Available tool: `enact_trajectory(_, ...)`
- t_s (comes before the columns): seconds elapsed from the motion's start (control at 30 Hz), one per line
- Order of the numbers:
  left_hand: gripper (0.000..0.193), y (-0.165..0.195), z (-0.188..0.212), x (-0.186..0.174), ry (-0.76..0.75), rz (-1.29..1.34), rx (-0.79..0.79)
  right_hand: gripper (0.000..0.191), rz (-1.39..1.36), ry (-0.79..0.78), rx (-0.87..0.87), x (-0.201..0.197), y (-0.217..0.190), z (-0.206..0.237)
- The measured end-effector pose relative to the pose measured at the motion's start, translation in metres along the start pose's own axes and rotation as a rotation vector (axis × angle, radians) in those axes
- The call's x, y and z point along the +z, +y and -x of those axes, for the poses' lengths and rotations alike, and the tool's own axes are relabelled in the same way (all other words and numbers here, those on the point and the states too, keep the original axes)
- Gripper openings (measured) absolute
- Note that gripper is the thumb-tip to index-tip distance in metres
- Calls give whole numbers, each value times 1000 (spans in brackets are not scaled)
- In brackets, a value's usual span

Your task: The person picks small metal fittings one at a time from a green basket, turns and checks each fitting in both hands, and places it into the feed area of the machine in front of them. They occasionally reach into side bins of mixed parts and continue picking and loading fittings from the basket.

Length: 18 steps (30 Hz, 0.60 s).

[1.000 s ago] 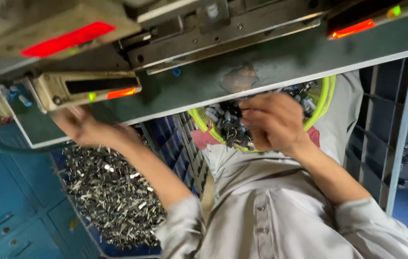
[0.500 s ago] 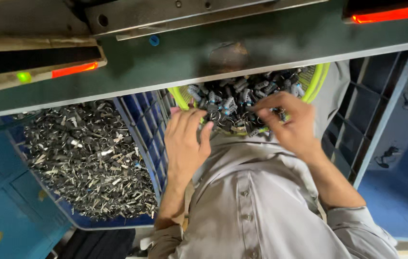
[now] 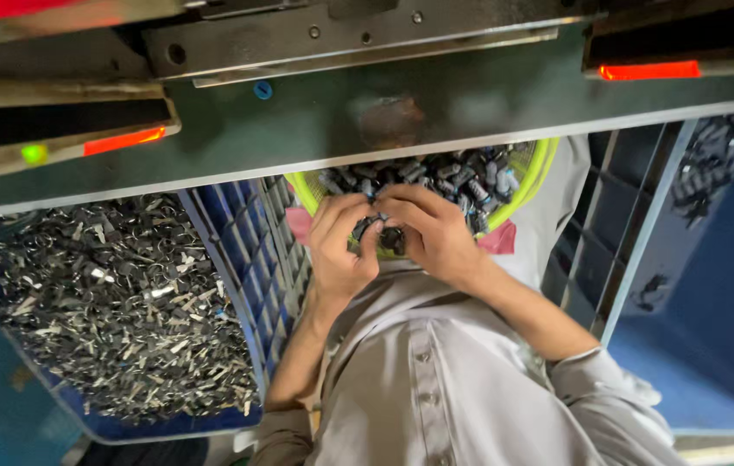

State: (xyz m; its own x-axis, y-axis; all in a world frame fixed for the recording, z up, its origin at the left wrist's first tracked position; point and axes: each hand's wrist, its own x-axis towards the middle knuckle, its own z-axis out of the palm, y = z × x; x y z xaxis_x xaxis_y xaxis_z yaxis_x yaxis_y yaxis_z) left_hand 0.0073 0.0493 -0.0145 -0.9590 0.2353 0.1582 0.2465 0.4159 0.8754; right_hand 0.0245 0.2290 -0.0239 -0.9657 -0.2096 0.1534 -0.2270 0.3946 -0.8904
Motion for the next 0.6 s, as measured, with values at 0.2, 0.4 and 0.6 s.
enact_trajectory(0.2,18,-5,2,-1,60,159,-73,29,-117,157,-2,15,5,10)
enact_trajectory(0.4,15,-12,7,-10,27,212,-183,23,-304,318,-83,-40,-19,-51)
enact_trajectory(0.6,26,-19,18,-2,102,371,-86,34,518,441,-519,-85,-49,-152)
